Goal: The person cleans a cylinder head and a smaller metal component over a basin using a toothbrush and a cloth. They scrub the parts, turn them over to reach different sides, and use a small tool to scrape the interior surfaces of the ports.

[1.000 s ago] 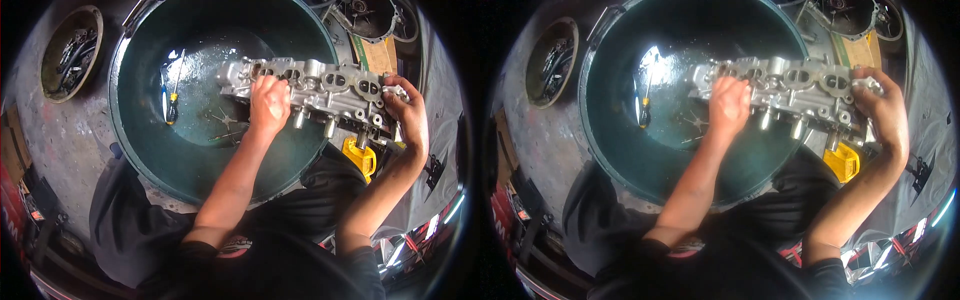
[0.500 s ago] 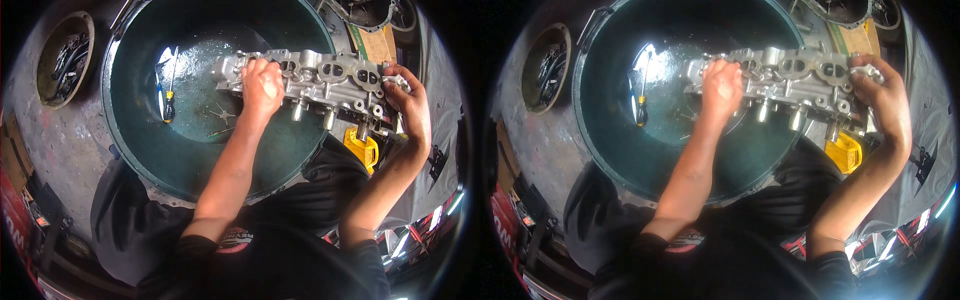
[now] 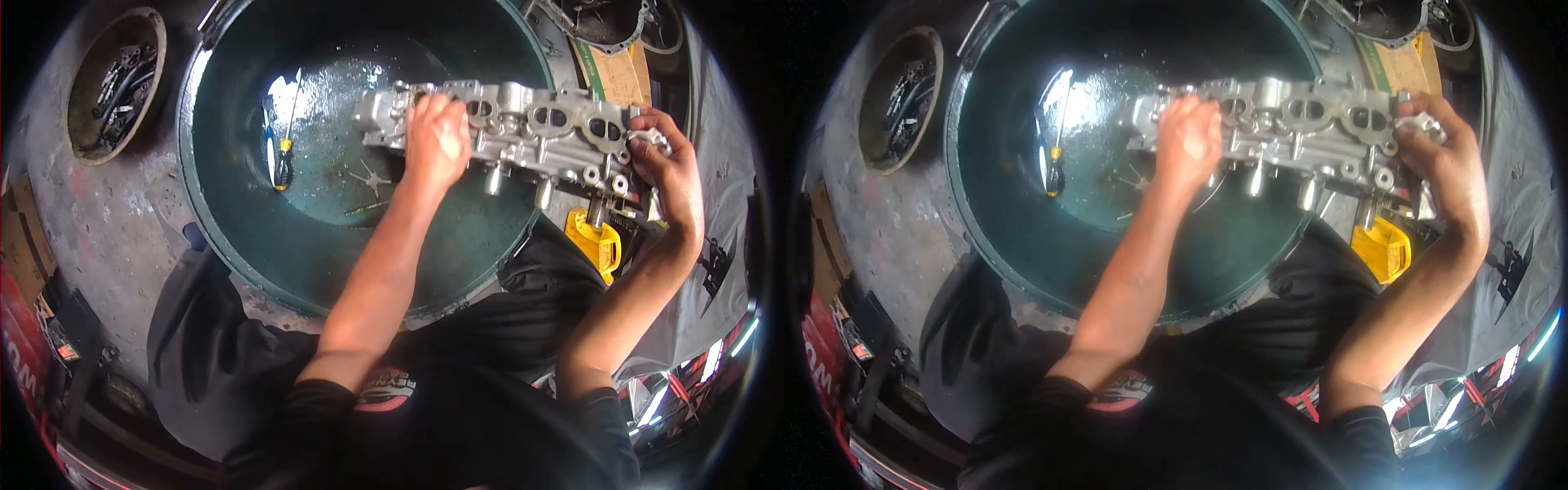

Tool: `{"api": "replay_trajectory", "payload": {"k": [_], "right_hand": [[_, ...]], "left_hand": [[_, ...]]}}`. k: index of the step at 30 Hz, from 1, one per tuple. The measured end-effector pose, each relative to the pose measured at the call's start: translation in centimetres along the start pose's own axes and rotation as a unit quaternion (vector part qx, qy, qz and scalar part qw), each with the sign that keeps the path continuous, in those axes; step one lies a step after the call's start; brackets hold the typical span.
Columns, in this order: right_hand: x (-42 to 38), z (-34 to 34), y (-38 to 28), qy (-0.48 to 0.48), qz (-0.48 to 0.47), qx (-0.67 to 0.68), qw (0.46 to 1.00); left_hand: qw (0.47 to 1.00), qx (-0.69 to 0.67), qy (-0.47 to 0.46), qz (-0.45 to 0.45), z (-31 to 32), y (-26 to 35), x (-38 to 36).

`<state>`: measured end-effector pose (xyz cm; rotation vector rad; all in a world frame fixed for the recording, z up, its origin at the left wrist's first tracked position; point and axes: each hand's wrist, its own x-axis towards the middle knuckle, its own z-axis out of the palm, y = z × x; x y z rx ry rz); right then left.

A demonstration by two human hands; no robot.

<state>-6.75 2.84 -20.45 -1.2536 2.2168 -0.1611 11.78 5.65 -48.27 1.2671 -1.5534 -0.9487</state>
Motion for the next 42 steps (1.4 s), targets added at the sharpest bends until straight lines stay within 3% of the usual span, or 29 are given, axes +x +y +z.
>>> {"api": "replay_trajectory", "payload": {"k": [2,7,9,11,13,14,17,18,20,22,23,28,32,35,38,42], "right_hand": [[0.0,0.3,0.2,0.024,-0.039,-0.016,0.999],[0.1,-0.4,0.2,-0.027,0.027,0.025,0.999],[0.2,0.4,0.4,0.018,-0.028,0.01,0.999],[0.5,0.0,1.1,0.002,-0.008,0.029,1.0],[-0.1,0.1,-0.4,-0.006,0.049,0.044,0.998],[0.2,0.1,-0.3,-0.004,0.026,0.035,0.999],[0.4,-0.1,0.7,0.017,-0.028,-0.003,0.999],[0.5,-0.1,0.8,0.021,-0.029,0.01,0.999],[0.4,0.1,1.2,0.015,-0.022,0.039,0.999],[0.2,0.4,0.8,0.018,0.001,0.034,0.999],[0.3,0.2,1.0,0.015,0.006,0.03,0.999],[0.1,0.5,0.5,0.036,-0.027,0.032,0.998],[-0.2,0.3,0.3,0.013,0.016,0.057,0.998],[-0.1,0.7,0.4,0.036,-0.032,0.04,0.998],[-0.8,0.9,-1.1,0.025,0.032,0.04,0.998],[-0.3,0.3,0.8,0.023,-0.045,0.023,0.998]], "left_hand": [[0.999,-0.028,-0.019,0.009,-0.6,0.5,-1.0],[1.0,-0.013,-0.019,-0.003,-0.2,-0.2,0.0],[0.999,-0.032,-0.003,0.0,-0.5,-0.1,-0.2],[0.999,-0.012,0.017,0.024,0.4,-0.8,0.2],[1.0,0.01,-0.02,-0.01,0.1,-0.6,0.6],[0.999,0.009,-0.018,-0.027,-0.2,-0.6,1.4],[0.99,0.06,0.114,-0.062,-0.7,-2.4,0.8],[0.982,0.136,0.118,-0.058,-2.2,-1.9,1.3],[0.984,0.102,0.148,-0.007,-2.0,-2.9,2.5],[0.98,-0.114,0.098,-0.128,1.3,-2.3,2.1],[0.997,0.018,0.061,-0.044,2.2,-2.2,1.3],[0.998,0.05,0.029,-0.038,1.9,-1.3,0.7],[0.999,0.03,0.015,-0.019,1.9,-1.8,0.4],[0.999,0.023,0.004,-0.027,1.8,-1.6,0.6],[0.999,0.018,0.019,-0.028,1.6,-0.9,1.6],[0.998,0.045,0.018,-0.045,1.9,0.0,0.3]]}}
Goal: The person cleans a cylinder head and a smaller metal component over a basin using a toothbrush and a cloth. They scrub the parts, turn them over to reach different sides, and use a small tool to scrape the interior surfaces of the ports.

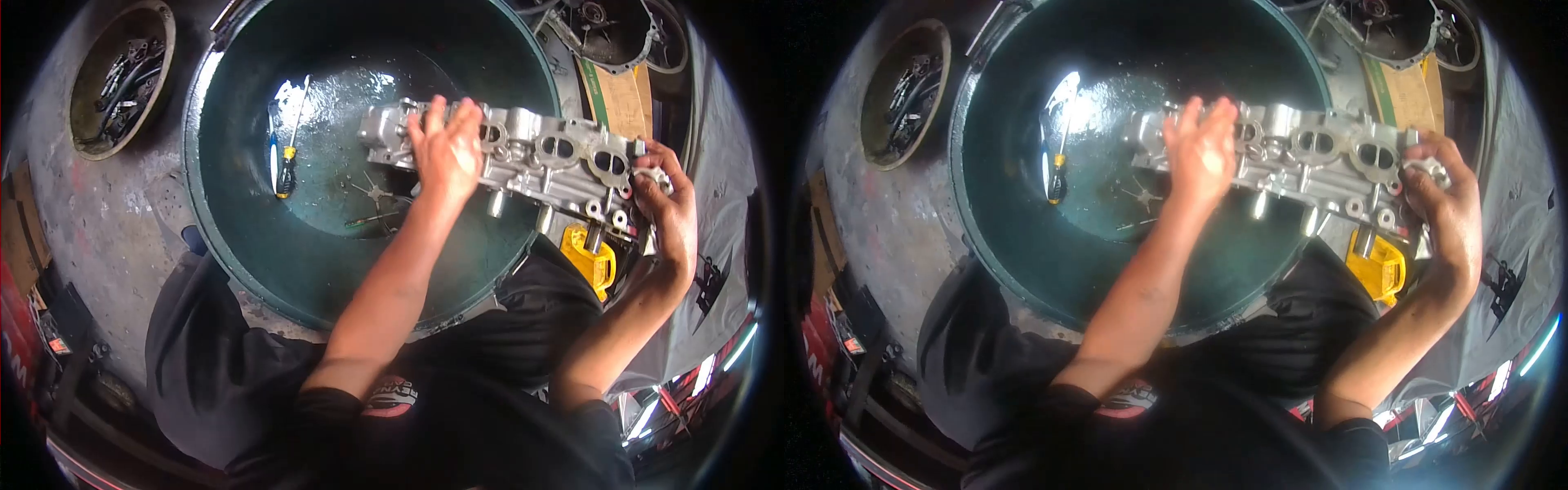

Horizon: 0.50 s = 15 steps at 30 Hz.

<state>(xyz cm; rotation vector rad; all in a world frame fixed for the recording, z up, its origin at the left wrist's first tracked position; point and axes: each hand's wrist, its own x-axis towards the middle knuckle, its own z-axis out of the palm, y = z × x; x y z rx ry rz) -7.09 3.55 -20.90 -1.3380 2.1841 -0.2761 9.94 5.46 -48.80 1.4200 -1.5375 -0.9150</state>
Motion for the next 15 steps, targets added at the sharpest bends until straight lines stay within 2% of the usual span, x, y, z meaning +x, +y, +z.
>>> {"api": "replay_trajectory", "payload": {"k": [2,3,5,6,7,10,12,14,15], "right_hand": [[-0.4,0.5,-1.0,0.012,0.041,0.025,0.999],[-0.1,0.1,-0.8,-0.002,0.064,0.032,0.997],[0.3,0.4,-0.1,0.019,0.021,0.022,0.999],[0.1,0.5,0.2,0.028,0.006,0.014,0.999],[0.1,0.2,0.1,0.008,0.02,0.025,0.999],[0.1,-0.1,-0.1,-0.007,0.044,0.023,0.999],[0.3,0.5,-0.4,0.008,0.035,0.03,0.999],[0.0,0.6,-0.8,0.014,0.049,0.035,0.998],[-0.3,0.5,-0.7,0.019,0.046,0.033,0.998]], "left_hand": [[0.998,0.059,0.005,-0.022,0.0,-0.7,1.0],[0.999,0.018,0.005,-0.031,0.6,-0.6,1.0],[0.992,-0.11,0.02,-0.05,1.4,0.0,0.5],[0.998,0.057,0.005,0.031,-0.1,1.0,-0.1],[0.99,-0.115,0.048,-0.059,1.5,-0.8,-0.3],[0.997,-0.028,0.006,-0.067,1.3,-1.0,0.9],[0.999,0.028,0.006,0.021,0.4,0.8,0.2],[0.998,0.024,0.047,-0.029,0.7,0.4,0.5],[0.998,0.046,0.034,-0.035,1.0,-0.1,0.4]]}}
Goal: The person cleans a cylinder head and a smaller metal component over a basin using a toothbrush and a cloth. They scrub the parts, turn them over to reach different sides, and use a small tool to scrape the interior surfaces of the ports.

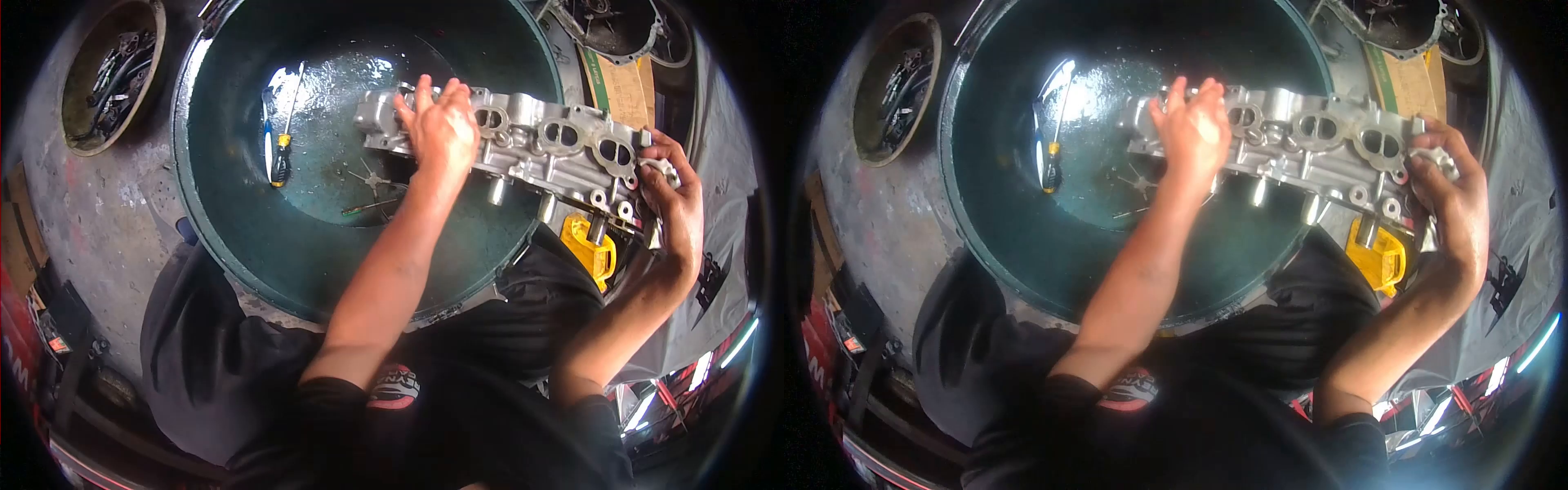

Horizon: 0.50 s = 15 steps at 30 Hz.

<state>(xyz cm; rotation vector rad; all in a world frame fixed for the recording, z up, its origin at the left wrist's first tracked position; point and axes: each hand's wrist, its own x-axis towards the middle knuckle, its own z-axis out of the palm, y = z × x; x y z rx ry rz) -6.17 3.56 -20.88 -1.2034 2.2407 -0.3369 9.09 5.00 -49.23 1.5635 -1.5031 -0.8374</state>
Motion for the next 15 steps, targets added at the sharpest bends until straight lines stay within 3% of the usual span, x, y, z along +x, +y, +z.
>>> {"api": "replay_trajectory", "payload": {"k": [1,2,4,7,8,9,10,12,15], "right_hand": [[-0.1,-0.3,0.3,-0.003,-0.003,-0.008,1.0],[0.1,-0.6,0.5,-0.009,-0.01,-0.013,1.0],[0.4,-0.2,0.5,-0.005,-0.02,-0.034,0.999],[-0.5,0.3,-0.8,0.007,0.016,-0.017,1.0],[-0.2,0.1,-0.4,0.003,0.006,-0.022,1.0],[0.0,-0.1,-0.2,-0.002,-0.002,-0.025,1.0],[0.2,-0.3,0.1,-0.007,-0.01,-0.028,1.0],[0.4,-0.7,0.5,-0.02,-0.011,-0.027,0.999],[0.4,-0.3,0.9,-0.001,-0.02,-0.015,1.0]], "left_hand": [[1.0,0.024,-0.004,0.002,0.2,-0.3,0.5],[0.976,-0.204,0.037,-0.062,1.7,0.2,-0.1],[0.998,-0.012,-0.011,0.055,-0.3,0.8,-0.4],[0.994,-0.08,0.007,-0.068,0.0,-1.2,1.3],[0.998,0.025,-0.028,-0.043,-0.9,-1.9,1.8],[0.996,-0.01,-0.032,-0.087,-1.7,-2.1,2.3],[0.996,-0.043,0.05,-0.064,-0.7,-3.0,2.1],[0.979,-0.171,0.094,-0.062,2.5,-3.5,0.9],[0.993,-0.117,-0.027,0.023,-0.7,1.5,0.2]]}}
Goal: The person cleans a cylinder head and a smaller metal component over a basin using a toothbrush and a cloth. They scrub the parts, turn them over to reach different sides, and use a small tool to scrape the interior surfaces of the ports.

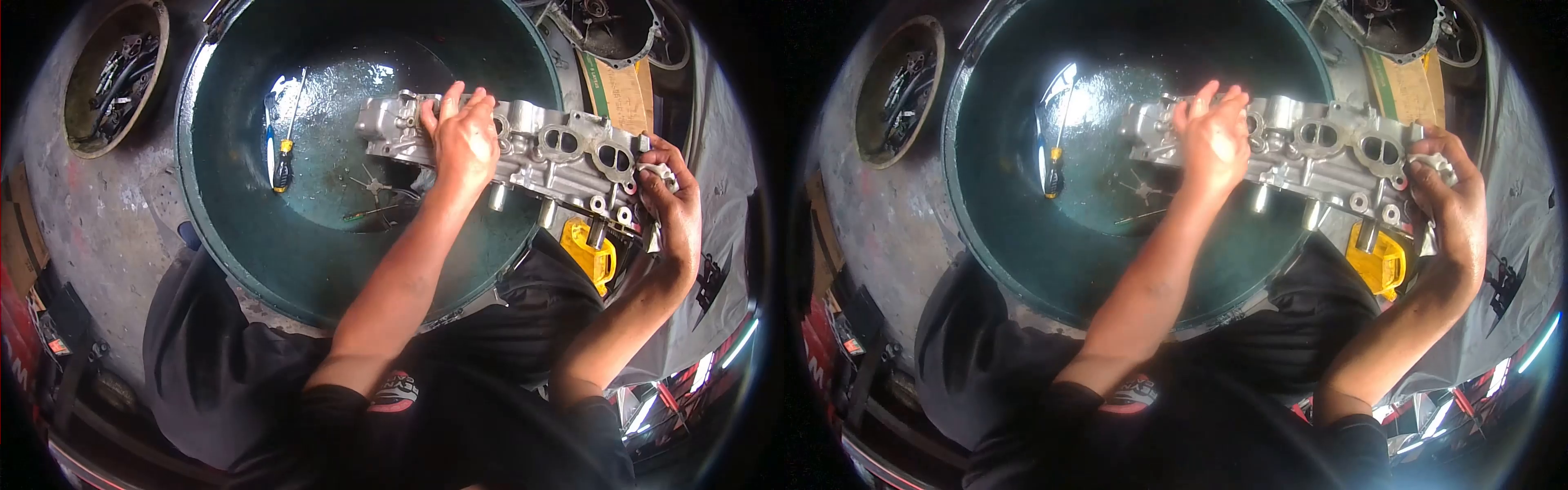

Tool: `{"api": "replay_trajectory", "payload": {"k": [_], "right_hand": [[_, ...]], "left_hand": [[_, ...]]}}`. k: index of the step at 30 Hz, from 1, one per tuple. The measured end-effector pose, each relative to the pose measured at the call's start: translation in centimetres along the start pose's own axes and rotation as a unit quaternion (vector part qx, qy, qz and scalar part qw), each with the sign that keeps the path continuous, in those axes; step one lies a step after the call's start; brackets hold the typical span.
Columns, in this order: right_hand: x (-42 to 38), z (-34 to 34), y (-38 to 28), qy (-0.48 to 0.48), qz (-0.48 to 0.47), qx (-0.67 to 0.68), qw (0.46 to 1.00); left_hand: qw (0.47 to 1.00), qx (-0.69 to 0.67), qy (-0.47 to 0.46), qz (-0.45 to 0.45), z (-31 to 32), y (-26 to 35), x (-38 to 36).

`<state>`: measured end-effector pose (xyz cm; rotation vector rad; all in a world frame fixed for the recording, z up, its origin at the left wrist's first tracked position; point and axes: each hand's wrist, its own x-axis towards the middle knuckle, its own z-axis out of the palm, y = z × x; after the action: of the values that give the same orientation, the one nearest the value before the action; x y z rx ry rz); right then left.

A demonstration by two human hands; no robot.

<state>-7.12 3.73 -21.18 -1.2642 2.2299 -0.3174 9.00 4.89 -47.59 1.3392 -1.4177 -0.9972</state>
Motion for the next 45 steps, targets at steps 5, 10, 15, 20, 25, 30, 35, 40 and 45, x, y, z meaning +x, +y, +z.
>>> {"api": "replay_trajectory", "payload": {"k": [5,10,15,20,25,30,35,40,45], "right_hand": [[-0.1,-0.5,-0.4,-0.031,0.009,-0.013,0.999],[-0.2,0.1,-0.6,-0.01,0.012,-0.014,1.0],[0.1,-0.4,-0.4,-0.031,0.015,-0.017,0.999],[-1.0,0.1,-0.9,-0.01,0.027,-0.004,1.0],[0.1,-0.4,-0.1,-0.025,0.002,0.007,1.0],[-0.1,-0.2,-0.2,-0.014,-0.01,0.0,1.0],[-0.8,0.2,-1.3,-0.007,0.025,-0.002,1.0],[-0.2,-0.1,-0.2,-0.012,-0.007,-0.004,1.0],[0.1,-0.6,-0.1,-0.015,-0.011,-0.023,1.0]], "left_hand": [[0.995,-0.029,0.026,-0.09,1.0,-4.8,-0.7],[1.0,0.027,0.007,0.0,-0.3,-2.0,-0.4],[0.999,0.031,-0.002,-0.01,0.2,-1.9,-0.9],[0.999,0.035,-0.024,0.003,-0.9,-2.9,-0.2],[1.0,-0.03,0.002,-0.007,-0.3,-3.3,-0.3],[0.997,-0.04,0.012,0.065,0.0,-2.2,-0.1],[0.999,0.013,-0.022,0.031,-0.1,-3.8,1.2],[0.999,-0.025,-0.024,0.041,0.3,-2.2,-0.4],[0.998,0.056,-0.023,0.022,0.0,-4.7,0.6]]}}
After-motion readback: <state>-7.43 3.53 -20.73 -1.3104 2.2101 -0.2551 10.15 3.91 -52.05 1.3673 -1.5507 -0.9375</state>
